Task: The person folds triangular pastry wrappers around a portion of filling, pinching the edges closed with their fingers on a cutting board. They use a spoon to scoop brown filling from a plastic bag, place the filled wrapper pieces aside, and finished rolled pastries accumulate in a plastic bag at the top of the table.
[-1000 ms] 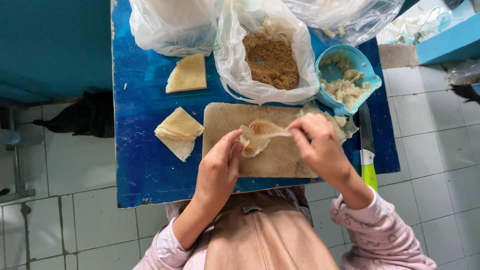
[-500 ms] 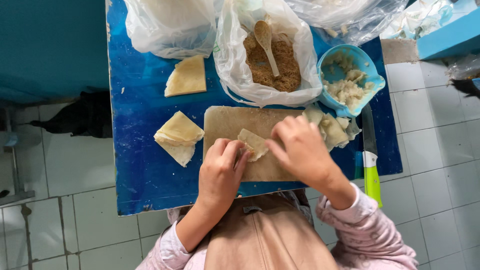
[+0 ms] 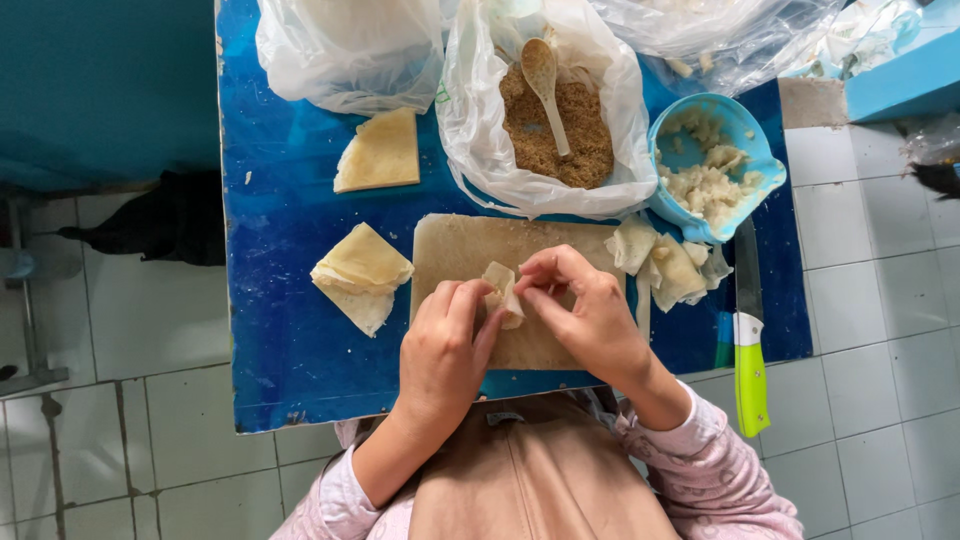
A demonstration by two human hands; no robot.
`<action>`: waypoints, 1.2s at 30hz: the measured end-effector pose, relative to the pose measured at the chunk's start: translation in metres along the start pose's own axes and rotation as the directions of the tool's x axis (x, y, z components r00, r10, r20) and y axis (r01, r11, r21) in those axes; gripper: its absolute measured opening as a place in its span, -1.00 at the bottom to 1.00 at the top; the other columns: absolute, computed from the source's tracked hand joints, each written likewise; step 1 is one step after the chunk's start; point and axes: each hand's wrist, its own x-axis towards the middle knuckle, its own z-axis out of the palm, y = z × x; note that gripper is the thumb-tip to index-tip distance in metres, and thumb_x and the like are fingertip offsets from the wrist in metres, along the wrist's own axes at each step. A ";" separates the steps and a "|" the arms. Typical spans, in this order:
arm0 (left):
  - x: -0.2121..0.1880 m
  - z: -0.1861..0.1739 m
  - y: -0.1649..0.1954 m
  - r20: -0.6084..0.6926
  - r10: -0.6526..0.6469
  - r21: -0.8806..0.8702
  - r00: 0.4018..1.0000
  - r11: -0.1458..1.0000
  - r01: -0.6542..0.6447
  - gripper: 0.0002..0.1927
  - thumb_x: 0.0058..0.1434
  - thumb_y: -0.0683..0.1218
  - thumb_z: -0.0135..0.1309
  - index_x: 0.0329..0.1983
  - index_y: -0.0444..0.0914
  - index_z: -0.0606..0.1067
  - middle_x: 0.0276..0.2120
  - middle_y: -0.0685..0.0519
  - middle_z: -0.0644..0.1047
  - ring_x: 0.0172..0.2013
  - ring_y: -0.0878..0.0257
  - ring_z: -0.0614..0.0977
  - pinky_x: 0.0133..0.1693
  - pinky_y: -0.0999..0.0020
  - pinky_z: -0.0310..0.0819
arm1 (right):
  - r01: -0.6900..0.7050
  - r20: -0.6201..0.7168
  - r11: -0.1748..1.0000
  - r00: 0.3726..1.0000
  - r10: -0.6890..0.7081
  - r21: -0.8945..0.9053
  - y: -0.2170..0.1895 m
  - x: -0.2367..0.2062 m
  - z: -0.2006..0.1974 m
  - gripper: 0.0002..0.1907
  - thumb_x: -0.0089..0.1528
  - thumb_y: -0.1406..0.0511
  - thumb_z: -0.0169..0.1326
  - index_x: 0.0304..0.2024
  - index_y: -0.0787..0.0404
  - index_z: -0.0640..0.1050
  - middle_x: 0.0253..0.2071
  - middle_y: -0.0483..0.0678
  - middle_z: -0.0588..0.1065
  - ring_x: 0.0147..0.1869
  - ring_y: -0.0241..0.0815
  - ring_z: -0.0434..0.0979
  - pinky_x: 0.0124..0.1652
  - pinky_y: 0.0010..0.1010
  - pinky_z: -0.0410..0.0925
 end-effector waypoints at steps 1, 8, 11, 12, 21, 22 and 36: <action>0.000 -0.001 0.000 -0.008 0.010 -0.004 1.000 1.000 -0.010 -0.70 0.20 -0.17 0.22 -0.03 -0.25 0.46 -0.22 -0.04 0.50 -0.21 -0.01 0.58 -0.21 0.16 0.47 | -0.012 -0.001 1.000 1.000 0.012 -0.003 0.000 0.000 0.002 -0.80 0.20 0.43 0.15 -0.11 0.28 0.54 -0.29 -0.08 0.62 -0.20 -0.31 0.62 -0.21 -0.49 0.42; -0.002 0.000 0.000 -0.022 0.065 0.027 0.998 0.998 -0.065 -0.70 0.19 -0.20 0.23 0.00 -0.22 0.52 -0.05 -0.06 0.49 -0.20 0.02 0.60 -0.24 0.20 0.51 | 0.258 0.018 0.930 0.965 -0.263 -0.262 0.004 -0.001 0.006 -0.85 0.13 0.43 0.25 -0.28 0.28 0.54 -0.26 0.00 0.50 -0.10 -0.03 0.51 -0.12 -0.29 0.37; -0.004 0.001 -0.002 -0.010 0.124 0.069 0.992 0.990 -0.123 -0.71 0.16 -0.23 0.21 -0.04 -0.20 0.56 -0.04 -0.02 0.49 -0.17 0.05 0.61 -0.23 0.23 0.52 | 0.301 0.023 0.892 0.950 -0.312 -0.337 0.003 -0.002 0.008 -0.89 0.14 0.43 0.23 -0.30 0.26 0.54 -0.26 0.01 0.50 -0.08 0.03 0.49 -0.09 -0.24 0.35; -0.005 0.001 -0.003 -0.012 0.153 0.087 0.988 0.985 -0.151 -0.71 0.14 -0.25 0.19 -0.05 -0.20 0.56 -0.03 -0.02 0.49 -0.14 0.04 0.61 -0.22 0.24 0.53 | 0.325 0.034 0.868 0.941 -0.337 -0.375 0.002 -0.003 0.008 -0.90 0.14 0.43 0.21 -0.30 0.25 0.54 -0.25 0.01 0.50 -0.08 0.04 0.48 -0.07 -0.22 0.35; -0.009 -0.012 -0.010 0.089 0.318 0.142 0.944 0.934 -0.328 -0.70 0.23 -0.17 0.18 0.04 -0.30 0.55 -0.10 -0.04 0.50 -0.18 0.06 0.57 -0.18 0.23 0.51 | 0.614 0.305 0.529 0.772 -0.557 -0.586 0.000 -0.015 -0.015 -0.67 0.12 0.40 0.17 -0.04 0.27 0.62 -0.08 -0.01 0.54 0.00 0.00 0.51 -0.03 -0.18 0.34; -0.009 -0.012 -0.010 0.096 0.327 0.140 0.940 0.931 -0.338 -0.69 0.23 -0.16 0.18 0.04 -0.31 0.55 -0.10 -0.05 0.51 -0.17 0.06 0.57 -0.18 0.23 0.51 | 0.623 0.302 0.506 0.758 -0.578 -0.596 0.002 -0.014 -0.014 -0.68 0.13 0.39 0.19 -0.04 0.27 0.62 -0.09 -0.02 0.54 0.00 -0.01 0.51 -0.03 -0.18 0.34; 0.018 -0.006 -0.011 0.122 0.098 0.061 0.988 0.992 -0.106 -0.86 0.23 -0.13 0.19 -0.25 -0.28 0.49 -0.33 -0.02 0.51 -0.26 -0.01 0.57 -0.25 0.13 0.46 | 0.380 0.013 0.844 0.914 -0.406 -0.379 0.011 -0.002 0.013 -0.88 0.13 0.46 0.17 -0.29 0.24 0.53 -0.25 0.01 0.49 -0.09 0.07 0.47 -0.07 -0.20 0.32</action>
